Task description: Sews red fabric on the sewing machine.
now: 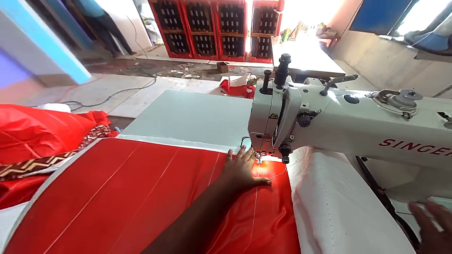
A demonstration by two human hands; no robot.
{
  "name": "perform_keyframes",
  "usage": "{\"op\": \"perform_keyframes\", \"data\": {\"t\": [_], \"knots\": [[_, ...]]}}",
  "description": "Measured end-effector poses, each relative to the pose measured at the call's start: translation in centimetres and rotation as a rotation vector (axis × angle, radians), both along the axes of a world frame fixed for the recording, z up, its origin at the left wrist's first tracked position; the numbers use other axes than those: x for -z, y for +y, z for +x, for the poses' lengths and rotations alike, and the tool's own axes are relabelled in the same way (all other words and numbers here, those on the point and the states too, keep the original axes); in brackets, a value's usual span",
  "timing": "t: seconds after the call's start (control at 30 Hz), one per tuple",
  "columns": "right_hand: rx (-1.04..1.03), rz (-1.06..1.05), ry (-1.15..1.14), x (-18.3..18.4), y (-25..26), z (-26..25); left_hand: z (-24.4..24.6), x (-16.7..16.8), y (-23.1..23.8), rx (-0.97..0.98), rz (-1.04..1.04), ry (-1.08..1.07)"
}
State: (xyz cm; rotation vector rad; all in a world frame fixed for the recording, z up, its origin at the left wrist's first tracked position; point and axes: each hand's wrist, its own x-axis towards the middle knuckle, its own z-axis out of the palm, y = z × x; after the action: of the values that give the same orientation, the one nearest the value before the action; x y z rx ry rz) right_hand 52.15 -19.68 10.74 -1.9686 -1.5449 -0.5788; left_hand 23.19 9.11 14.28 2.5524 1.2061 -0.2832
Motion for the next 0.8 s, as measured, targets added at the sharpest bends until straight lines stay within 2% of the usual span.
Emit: {"op": "perform_keyframes", "data": {"t": [0.07,0.1,0.17,0.2,0.23,0.3,0.4,0.47,0.57,0.67,0.8], "knots": [[-0.220,-0.171,0.099,-0.9,0.9,-3.1,0.0,-0.1,0.0,0.007,-0.004,0.012],[-0.262,-0.288,0.227,-1.2,1.1,-4.3,0.0,-0.1,0.0,0.008,-0.002,0.014],[-0.208,-0.484,0.564,-3.0,1.5,-5.7,0.1,-0.2,0.0,0.006,0.000,0.023],[-0.158,-0.472,0.608,-4.5,1.8,-6.6,0.1,-0.4,-0.1,0.004,-0.008,0.033],[-0.179,-0.373,0.570,-5.6,1.7,-7.0,0.1,-0.4,-0.1,0.002,-0.011,0.036],[-0.546,-0.133,0.206,-4.3,1.5,-4.1,0.0,-0.2,-0.1,-0.001,-0.006,0.012],[-0.765,-0.167,-0.069,-8.0,2.6,-3.2,0.1,-0.3,-0.1,0.001,-0.015,0.023],[-0.854,-0.217,-0.109,-9.7,3.7,-4.0,0.1,-0.1,-0.1,-0.001,0.001,0.029],[-0.955,-0.210,-0.156,-9.9,5.3,-4.2,-0.1,0.1,-0.5,-0.022,0.037,0.019],[-0.976,-0.255,-0.191,-9.9,5.6,-3.4,-0.7,0.6,-2.1,-0.053,0.105,-0.020],[-0.976,-0.310,-0.173,-9.9,5.5,-2.8,-2.1,0.8,-4.7,-0.038,0.043,0.006]]}}
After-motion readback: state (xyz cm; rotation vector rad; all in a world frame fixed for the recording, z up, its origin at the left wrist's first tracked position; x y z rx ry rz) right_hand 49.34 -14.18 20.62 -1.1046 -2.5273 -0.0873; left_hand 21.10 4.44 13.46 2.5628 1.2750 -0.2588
